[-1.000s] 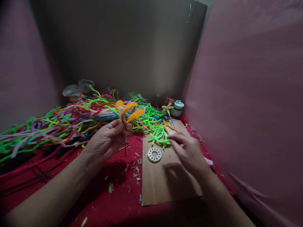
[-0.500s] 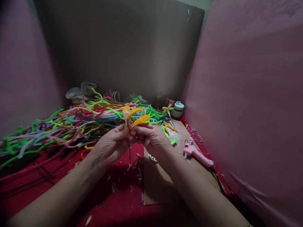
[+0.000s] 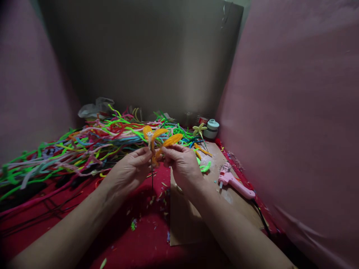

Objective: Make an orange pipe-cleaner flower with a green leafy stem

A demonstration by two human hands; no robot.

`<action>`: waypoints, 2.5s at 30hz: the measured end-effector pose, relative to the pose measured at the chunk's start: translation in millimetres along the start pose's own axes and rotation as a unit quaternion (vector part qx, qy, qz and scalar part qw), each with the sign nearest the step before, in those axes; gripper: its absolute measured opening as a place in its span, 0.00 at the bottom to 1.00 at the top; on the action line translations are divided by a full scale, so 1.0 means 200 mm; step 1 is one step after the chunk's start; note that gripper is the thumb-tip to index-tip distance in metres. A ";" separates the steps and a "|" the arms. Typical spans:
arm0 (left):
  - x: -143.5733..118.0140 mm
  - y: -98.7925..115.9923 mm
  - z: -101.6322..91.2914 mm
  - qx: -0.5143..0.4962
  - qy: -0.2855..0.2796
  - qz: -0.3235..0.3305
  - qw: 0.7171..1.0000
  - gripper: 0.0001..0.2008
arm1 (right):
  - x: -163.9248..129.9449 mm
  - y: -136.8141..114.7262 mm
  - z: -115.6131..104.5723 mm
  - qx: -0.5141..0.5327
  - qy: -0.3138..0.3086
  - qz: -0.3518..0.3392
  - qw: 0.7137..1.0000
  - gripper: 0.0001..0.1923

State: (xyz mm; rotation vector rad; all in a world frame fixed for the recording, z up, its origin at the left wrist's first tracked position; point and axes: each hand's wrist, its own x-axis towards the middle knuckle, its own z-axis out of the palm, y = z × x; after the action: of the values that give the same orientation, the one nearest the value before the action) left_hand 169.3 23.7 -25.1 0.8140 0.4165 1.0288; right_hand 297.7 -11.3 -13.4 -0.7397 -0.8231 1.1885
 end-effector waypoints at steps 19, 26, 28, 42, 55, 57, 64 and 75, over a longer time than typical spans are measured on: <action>-0.05 0.03 0.05 0.152 0.045 0.081 0.984 0.07 | -0.05 -0.05 0.07 -0.048 0.035 -0.032 0.998 0.11; -0.05 0.04 0.05 0.147 0.033 0.070 0.986 0.05 | -0.06 -0.04 0.07 -0.077 0.024 -0.068 0.994 0.07; -0.05 0.04 0.05 0.149 0.028 0.070 0.986 0.05 | -0.06 -0.03 0.07 -0.079 0.025 -0.069 0.994 0.07; -0.07 0.03 0.08 0.190 0.009 0.116 0.975 0.06 | -0.03 -0.02 0.05 -0.006 0.021 0.014 1.000 0.12; -0.08 0.02 0.07 0.227 0.045 0.133 0.964 0.07 | -0.01 0.04 0.00 0.083 0.009 0.099 0.992 0.11; -0.08 0.02 0.08 0.245 0.051 0.146 0.957 0.07 | -0.02 0.04 0.00 0.036 0.014 0.053 0.998 0.08; -0.09 0.00 0.07 0.316 0.051 0.193 0.928 0.05 | -0.09 0.03 0.03 -0.031 -0.008 -0.040 0.999 0.08; -0.10 -0.01 0.08 0.373 0.073 0.224 0.897 0.03 | -0.10 0.08 0.03 -0.035 0.016 -0.078 0.996 0.06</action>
State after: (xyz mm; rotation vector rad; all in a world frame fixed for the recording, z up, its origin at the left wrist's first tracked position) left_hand 171.3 -0.6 -18.6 1.5797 0.8016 1.3833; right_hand 281.0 -26.0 -26.6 -0.7366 -0.8832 1.0103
